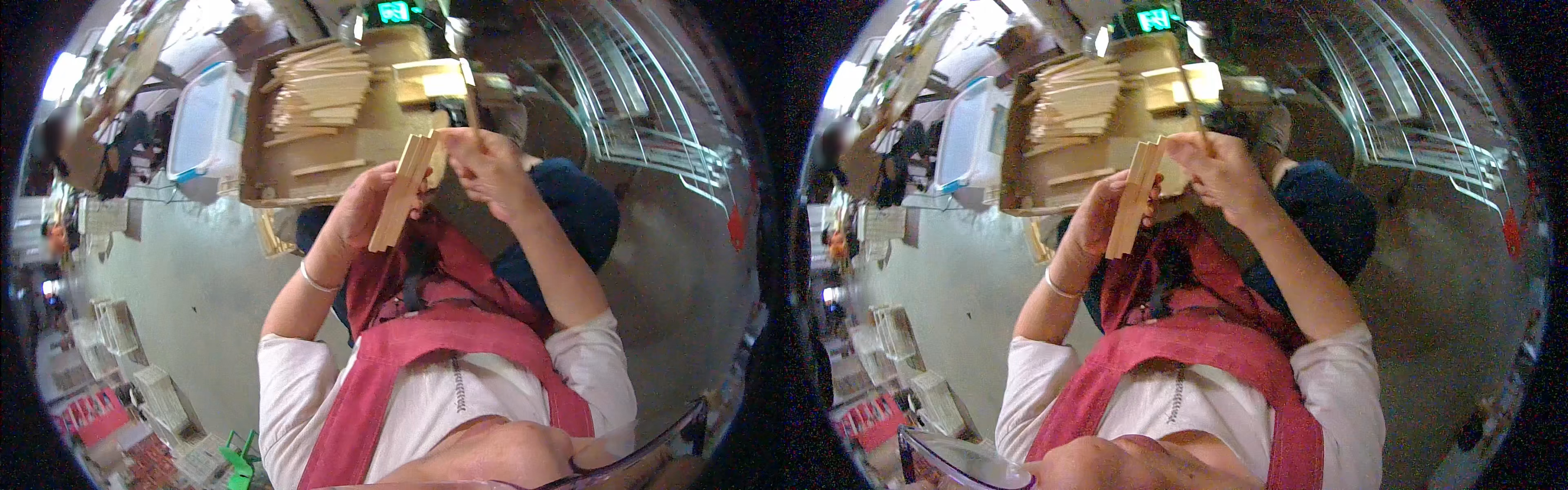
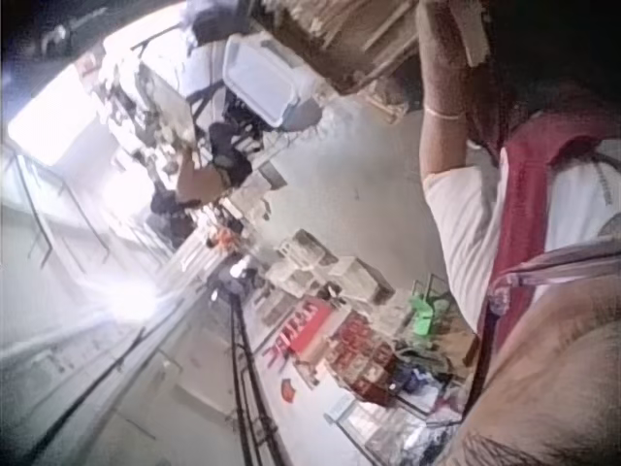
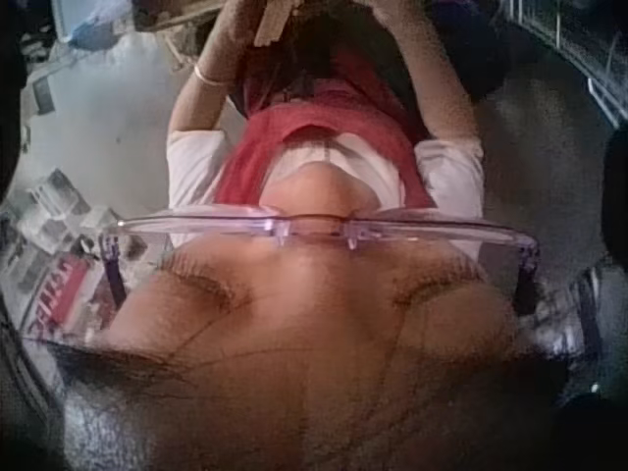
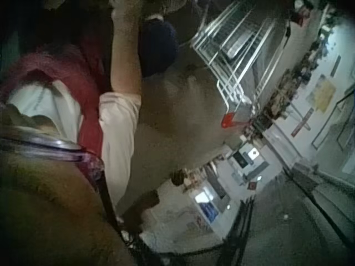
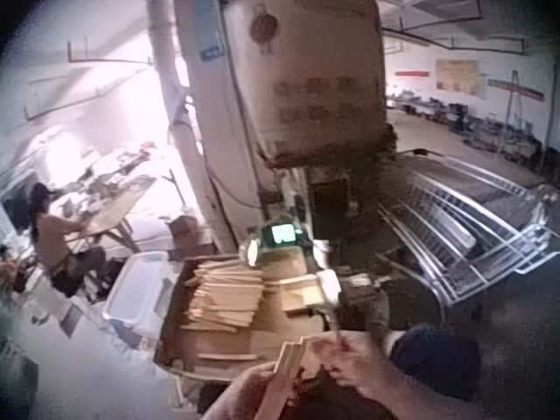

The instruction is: The person sits on the floor and repeatedly picks up thin wooden sticks from a tray, aligns them in small groups, and places them into a wooden jig or holder. The person continues this process throughout the clip, handling the sticks one at a time or in small batches.

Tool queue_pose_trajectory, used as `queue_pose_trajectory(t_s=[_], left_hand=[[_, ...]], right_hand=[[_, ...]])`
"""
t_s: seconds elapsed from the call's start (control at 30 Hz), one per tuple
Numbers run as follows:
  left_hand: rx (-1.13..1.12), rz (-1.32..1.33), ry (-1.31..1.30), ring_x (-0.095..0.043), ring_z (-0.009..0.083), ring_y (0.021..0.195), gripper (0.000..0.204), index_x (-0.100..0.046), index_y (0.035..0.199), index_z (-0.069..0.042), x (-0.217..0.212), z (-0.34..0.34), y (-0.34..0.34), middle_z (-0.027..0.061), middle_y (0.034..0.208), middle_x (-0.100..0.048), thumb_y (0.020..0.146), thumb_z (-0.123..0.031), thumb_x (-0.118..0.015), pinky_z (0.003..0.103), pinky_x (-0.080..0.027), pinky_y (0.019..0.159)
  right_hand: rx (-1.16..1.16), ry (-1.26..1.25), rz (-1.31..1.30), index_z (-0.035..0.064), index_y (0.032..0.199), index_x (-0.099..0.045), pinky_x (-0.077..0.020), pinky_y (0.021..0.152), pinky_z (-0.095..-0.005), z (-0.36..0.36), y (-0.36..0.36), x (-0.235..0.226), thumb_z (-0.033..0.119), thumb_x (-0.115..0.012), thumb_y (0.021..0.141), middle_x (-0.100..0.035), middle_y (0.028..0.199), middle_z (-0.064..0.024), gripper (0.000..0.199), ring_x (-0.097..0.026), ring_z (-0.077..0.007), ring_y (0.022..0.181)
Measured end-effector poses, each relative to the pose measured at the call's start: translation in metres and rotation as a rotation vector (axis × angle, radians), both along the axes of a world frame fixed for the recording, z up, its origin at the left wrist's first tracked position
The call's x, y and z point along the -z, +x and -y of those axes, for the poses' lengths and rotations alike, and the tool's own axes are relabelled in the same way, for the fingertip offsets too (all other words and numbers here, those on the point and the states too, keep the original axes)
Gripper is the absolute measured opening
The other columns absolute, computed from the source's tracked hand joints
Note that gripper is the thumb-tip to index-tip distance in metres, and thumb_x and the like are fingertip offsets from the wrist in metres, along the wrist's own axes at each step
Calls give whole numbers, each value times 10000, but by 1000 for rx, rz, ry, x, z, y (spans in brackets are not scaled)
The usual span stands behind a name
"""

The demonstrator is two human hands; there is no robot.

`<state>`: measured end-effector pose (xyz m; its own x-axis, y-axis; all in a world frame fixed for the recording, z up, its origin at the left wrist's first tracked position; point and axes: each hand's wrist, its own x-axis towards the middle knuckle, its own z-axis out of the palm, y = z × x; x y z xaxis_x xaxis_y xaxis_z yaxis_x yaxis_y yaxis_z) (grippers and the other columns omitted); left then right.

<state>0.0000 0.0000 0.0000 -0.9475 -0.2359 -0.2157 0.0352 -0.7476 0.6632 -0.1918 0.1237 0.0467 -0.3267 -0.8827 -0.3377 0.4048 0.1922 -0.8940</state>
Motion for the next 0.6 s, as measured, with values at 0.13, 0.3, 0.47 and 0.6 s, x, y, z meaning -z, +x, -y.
queue_pose_trajectory(t_s=[0.13,0.3,0.47,0.6], left_hand=[[-68,-8,361,-673,241,906,440,-527,1323,31,29,-44,-20,169,1141,-666,1030,-293,-479,368,-576,798],[-97,22,221,-709,280,959,398,-528,1313,43,43,-64,-39,202,1143,-681,1062,-258,-454,380,-592,817],[-103,18,220,-711,297,1025,305,-526,1279,15,48,-71,-38,209,1158,-682,1068,-201,-481,382,-607,828],[-95,6,261,-712,302,1024,235,-538,1225,-2,59,-71,-40,214,1158,-681,1059,-165,-499,390,-613,825]], right_hand=[[2,92,27,91,910,-668,-264,356,-183,-12,1,21,282,-713,951,-475,611,66,201,-383,-15,427],[43,152,-73,109,817,-645,-292,355,-204,-20,-17,46,258,-725,930,-594,633,29,204,-415,-20,427],[50,170,-78,108,761,-637,-250,352,-233,-21,-19,60,270,-742,921,-483,552,66,250,-371,-28,408],[47,174,-91,103,768,-641,-250,357,-236,-21,-18,63,278,-750,916,-489,561,63,254,-373,-33,407]])
